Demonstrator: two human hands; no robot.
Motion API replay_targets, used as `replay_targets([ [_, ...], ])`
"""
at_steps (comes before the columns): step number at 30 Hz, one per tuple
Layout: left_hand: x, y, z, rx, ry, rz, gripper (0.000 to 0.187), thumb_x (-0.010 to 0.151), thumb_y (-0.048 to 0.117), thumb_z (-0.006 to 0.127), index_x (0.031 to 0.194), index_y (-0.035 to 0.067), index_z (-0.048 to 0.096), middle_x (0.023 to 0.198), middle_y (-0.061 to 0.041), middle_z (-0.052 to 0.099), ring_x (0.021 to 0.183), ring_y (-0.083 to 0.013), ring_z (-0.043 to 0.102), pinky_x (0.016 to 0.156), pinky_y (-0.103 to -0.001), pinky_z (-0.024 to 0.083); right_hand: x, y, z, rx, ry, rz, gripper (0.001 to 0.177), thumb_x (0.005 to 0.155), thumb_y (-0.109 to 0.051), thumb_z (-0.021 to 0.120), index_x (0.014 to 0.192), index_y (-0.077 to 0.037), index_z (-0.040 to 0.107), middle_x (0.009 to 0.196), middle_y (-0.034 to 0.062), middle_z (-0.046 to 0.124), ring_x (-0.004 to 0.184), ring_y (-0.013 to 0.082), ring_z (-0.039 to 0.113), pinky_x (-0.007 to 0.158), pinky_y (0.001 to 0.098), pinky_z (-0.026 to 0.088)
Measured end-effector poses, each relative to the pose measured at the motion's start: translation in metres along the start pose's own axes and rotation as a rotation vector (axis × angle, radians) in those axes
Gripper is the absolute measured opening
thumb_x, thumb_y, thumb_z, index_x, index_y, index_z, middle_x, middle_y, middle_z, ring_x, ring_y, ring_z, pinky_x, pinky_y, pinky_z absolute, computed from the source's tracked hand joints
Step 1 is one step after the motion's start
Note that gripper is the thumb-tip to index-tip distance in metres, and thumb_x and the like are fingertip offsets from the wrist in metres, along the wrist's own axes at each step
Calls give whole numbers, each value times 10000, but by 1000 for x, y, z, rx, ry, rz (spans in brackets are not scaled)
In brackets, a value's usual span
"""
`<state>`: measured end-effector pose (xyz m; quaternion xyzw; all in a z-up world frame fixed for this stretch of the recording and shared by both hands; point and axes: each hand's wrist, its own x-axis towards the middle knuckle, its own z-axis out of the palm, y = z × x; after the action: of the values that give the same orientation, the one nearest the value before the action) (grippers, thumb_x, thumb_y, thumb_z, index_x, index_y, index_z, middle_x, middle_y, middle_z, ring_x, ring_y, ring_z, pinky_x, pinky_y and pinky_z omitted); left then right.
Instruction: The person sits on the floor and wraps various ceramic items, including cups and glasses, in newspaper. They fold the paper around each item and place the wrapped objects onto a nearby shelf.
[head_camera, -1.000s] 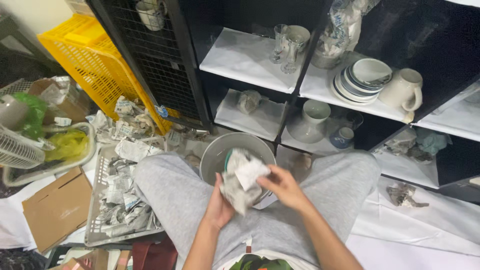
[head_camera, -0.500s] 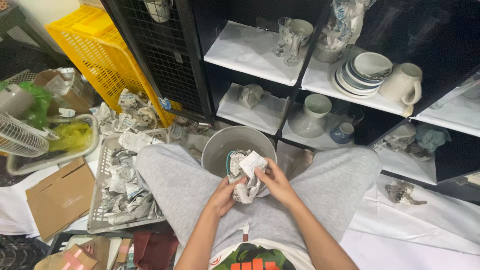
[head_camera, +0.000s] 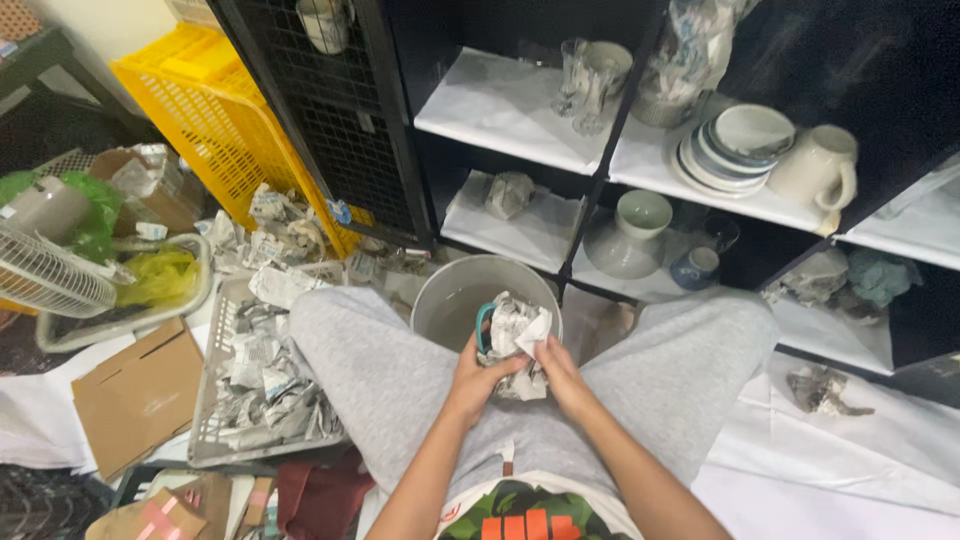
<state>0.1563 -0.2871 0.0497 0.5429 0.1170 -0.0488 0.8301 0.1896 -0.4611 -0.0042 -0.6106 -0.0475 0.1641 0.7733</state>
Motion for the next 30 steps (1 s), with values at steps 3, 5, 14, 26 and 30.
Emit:
replay_targets([
  [3, 7, -14, -6, 59, -26, 24, 774, 751, 87, 839, 1442, 94, 489, 1277, -61, 684, 1111, -160, 680, 943, -329, 557, 2, 3, -1, -143, -3, -39, 674, 945, -312, 683, 1484, -6, 420, 1347, 129, 625, 1184, 184, 624, 965, 310, 530],
  [5, 6, -24, -10, 40, -46, 28, 600, 844, 124, 802, 1388, 39, 562, 1240, -82, 706, 1075, -171, 681, 918, -336, 559, -4, 3, 3, -113, 23, -7, 666, 921, -260, 723, 1467, -3, 441, 1308, 132, 645, 1141, 185, 643, 932, 315, 546],
  [14, -1, -10, -8, -132, -82, -82, 526, 976, 216, 675, 1452, 46, 530, 1303, -93, 672, 1142, -155, 651, 954, -304, 539, -1, -11, 12, 14, 63, 11, 523, 947, -213, 705, 1387, 11, 530, 1240, 103, 685, 1085, 163, 667, 914, 306, 551],
  [26, -5, -7, -4, 280, -126, 307, 888, 796, 122, 863, 1540, 23, 390, 1409, -113, 590, 1283, -197, 576, 1066, -325, 479, -3, -11, 9, -3, 55, 94, 513, 961, -267, 659, 1398, -39, 515, 1303, 81, 638, 1150, 147, 616, 969, 309, 507],
  [30, 0, -7, -11, 3, -102, -13, 910, 722, 59, 861, 1499, 70, 387, 1332, -101, 632, 1186, -204, 642, 978, -338, 548, 1, -3, 11, -97, 95, 26, 437, 983, -259, 658, 1345, -21, 600, 1236, 116, 676, 1076, 156, 632, 919, 306, 517],
])
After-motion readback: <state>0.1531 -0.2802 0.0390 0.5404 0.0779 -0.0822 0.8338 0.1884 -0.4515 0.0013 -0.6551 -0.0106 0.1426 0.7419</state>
